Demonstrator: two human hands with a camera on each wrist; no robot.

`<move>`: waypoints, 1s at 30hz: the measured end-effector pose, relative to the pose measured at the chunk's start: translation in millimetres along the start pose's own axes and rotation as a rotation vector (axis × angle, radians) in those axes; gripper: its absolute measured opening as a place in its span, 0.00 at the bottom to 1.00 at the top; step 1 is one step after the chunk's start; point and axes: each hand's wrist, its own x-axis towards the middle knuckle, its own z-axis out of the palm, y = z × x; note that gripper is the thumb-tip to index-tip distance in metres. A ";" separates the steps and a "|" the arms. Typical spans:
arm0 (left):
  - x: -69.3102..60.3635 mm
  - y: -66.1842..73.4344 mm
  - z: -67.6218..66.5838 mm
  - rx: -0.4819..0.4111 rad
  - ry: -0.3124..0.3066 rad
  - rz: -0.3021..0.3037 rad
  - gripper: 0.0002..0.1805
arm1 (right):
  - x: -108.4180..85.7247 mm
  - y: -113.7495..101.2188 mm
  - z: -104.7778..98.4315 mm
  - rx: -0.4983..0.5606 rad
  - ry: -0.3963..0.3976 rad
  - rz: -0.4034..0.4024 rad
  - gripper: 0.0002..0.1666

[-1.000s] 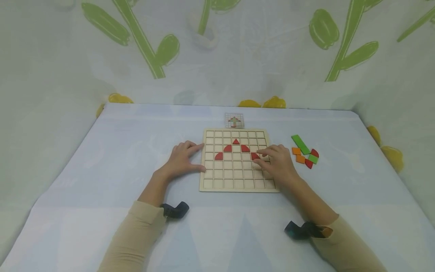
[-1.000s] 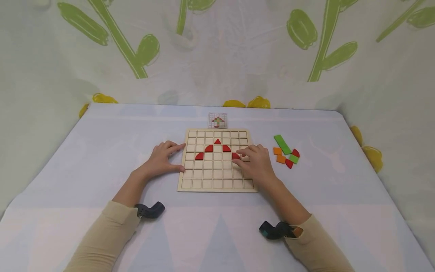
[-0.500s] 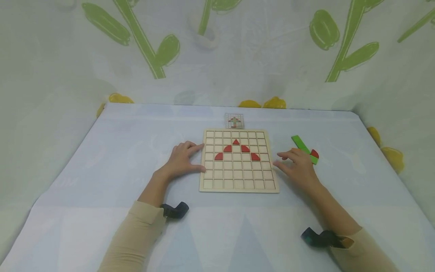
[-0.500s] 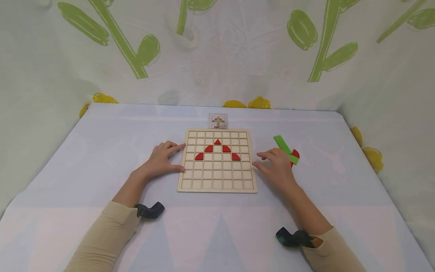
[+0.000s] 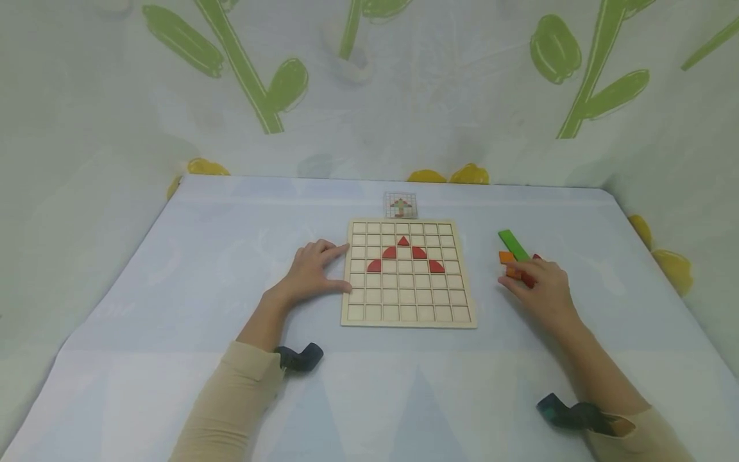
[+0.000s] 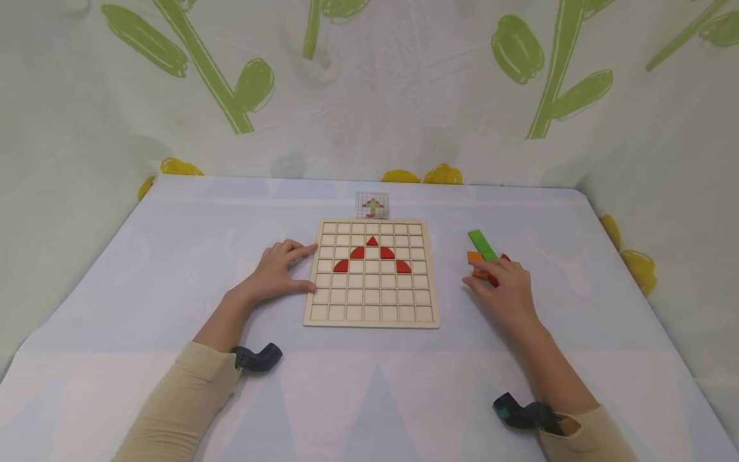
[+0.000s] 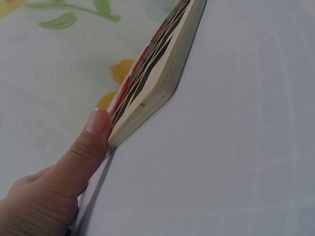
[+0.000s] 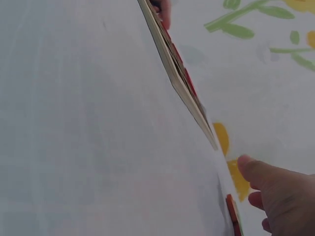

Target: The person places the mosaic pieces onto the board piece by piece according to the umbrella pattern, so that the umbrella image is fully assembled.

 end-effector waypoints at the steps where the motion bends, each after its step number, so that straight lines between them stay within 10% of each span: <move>1: -0.2 -0.1 0.1 -0.001 0.000 0.000 0.49 | -0.8 1.3 -2.1 -0.020 -0.016 0.022 0.21; 14: -0.3 1.3 0.2 -0.001 -0.009 -0.009 0.50 | -11.0 16.1 -23.2 -0.055 -0.194 0.275 0.22; 30: 0.9 -1.4 1.2 0.007 -0.020 -0.032 0.49 | -11.8 15.9 -25.3 -0.042 -0.313 0.337 0.25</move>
